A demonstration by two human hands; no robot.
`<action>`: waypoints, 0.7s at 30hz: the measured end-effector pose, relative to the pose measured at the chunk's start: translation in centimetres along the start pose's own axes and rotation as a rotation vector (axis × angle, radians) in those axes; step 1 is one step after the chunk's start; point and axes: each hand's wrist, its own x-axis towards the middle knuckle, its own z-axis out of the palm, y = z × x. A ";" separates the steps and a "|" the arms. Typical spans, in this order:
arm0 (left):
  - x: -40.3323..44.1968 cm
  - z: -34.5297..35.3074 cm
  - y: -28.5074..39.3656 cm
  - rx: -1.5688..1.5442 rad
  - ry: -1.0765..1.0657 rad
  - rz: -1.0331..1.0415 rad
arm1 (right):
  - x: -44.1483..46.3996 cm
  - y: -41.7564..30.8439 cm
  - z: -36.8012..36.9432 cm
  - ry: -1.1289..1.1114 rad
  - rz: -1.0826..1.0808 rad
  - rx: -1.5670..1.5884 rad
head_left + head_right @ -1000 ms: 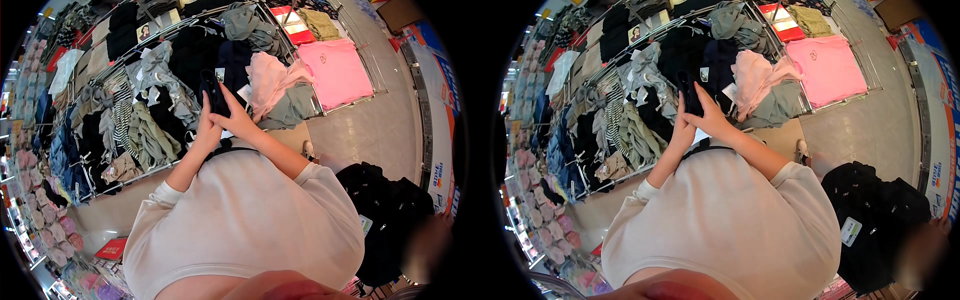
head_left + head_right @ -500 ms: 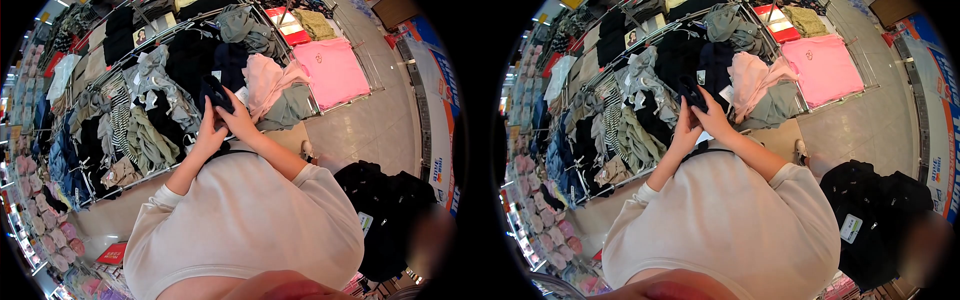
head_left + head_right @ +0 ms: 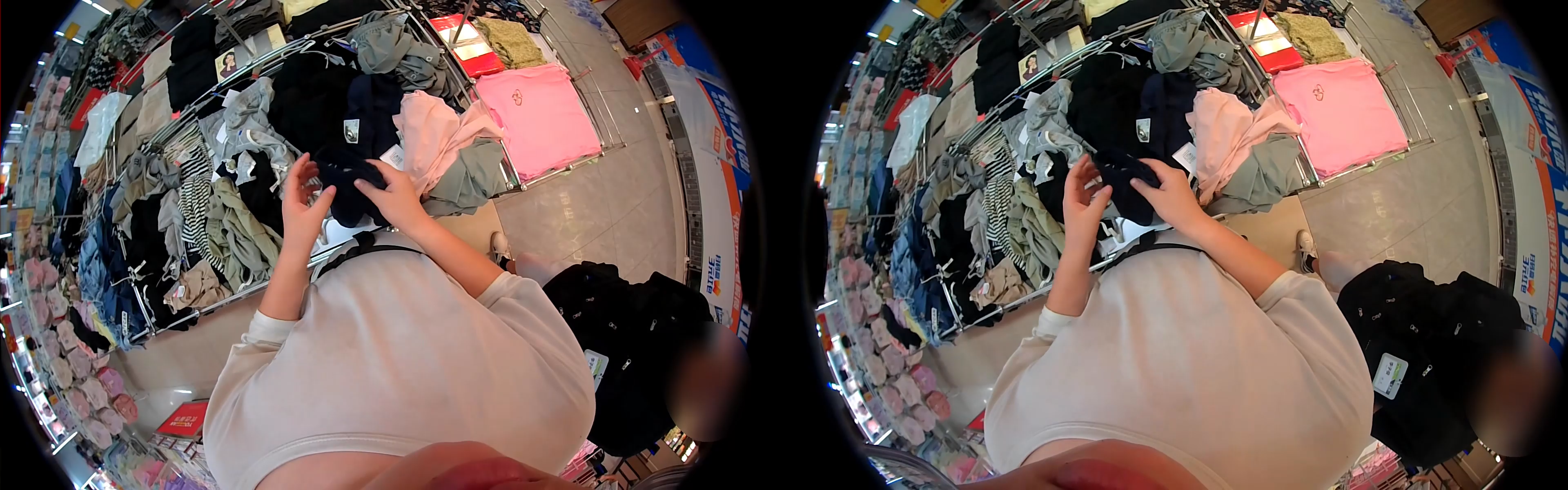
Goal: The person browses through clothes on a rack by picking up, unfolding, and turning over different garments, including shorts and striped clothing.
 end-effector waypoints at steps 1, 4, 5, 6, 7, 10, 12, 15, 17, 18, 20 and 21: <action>0.4 -0.3 0.5 0.014 -0.079 0.102 | -0.1 -0.5 0.0 0.000 0.000 -0.001; 0.3 -1.1 0.8 0.024 -0.195 0.166 | -0.4 -2.1 -0.2 -0.154 -0.020 -0.123; 0.2 -1.4 0.8 0.021 -0.239 0.127 | -0.4 -2.2 -0.1 -0.156 -0.021 -0.125; 0.4 -1.9 0.7 0.019 -0.238 0.128 | -0.4 -2.2 0.0 -0.154 0.002 -0.105; 0.6 -2.6 0.5 0.157 -0.260 0.195 | -0.4 -2.3 0.0 -0.151 0.024 -0.086; 0.8 -3.5 1.9 0.399 -0.340 0.263 | -0.5 -1.6 -0.2 -0.177 0.049 -0.024; 0.5 -3.5 3.8 0.476 -0.401 0.236 | -0.9 -1.6 -0.2 -0.215 0.024 -0.051; 0.5 -3.5 5.3 0.561 -0.474 0.198 | -1.2 -1.4 -0.2 -0.264 0.016 -0.062; 0.5 -3.8 4.7 0.564 -0.486 0.235 | -1.2 -1.3 -0.2 -0.278 0.030 -0.048; 0.5 -3.9 4.4 0.567 -0.498 0.273 | -1.3 -1.2 -0.2 -0.283 0.031 -0.045; 0.2 -3.7 4.1 0.531 -0.486 0.260 | -1.2 -1.1 -0.3 -0.285 0.031 -0.043; 0.0 -3.6 3.9 0.495 -0.473 0.246 | -1.1 -1.1 -0.5 -0.302 0.050 -0.039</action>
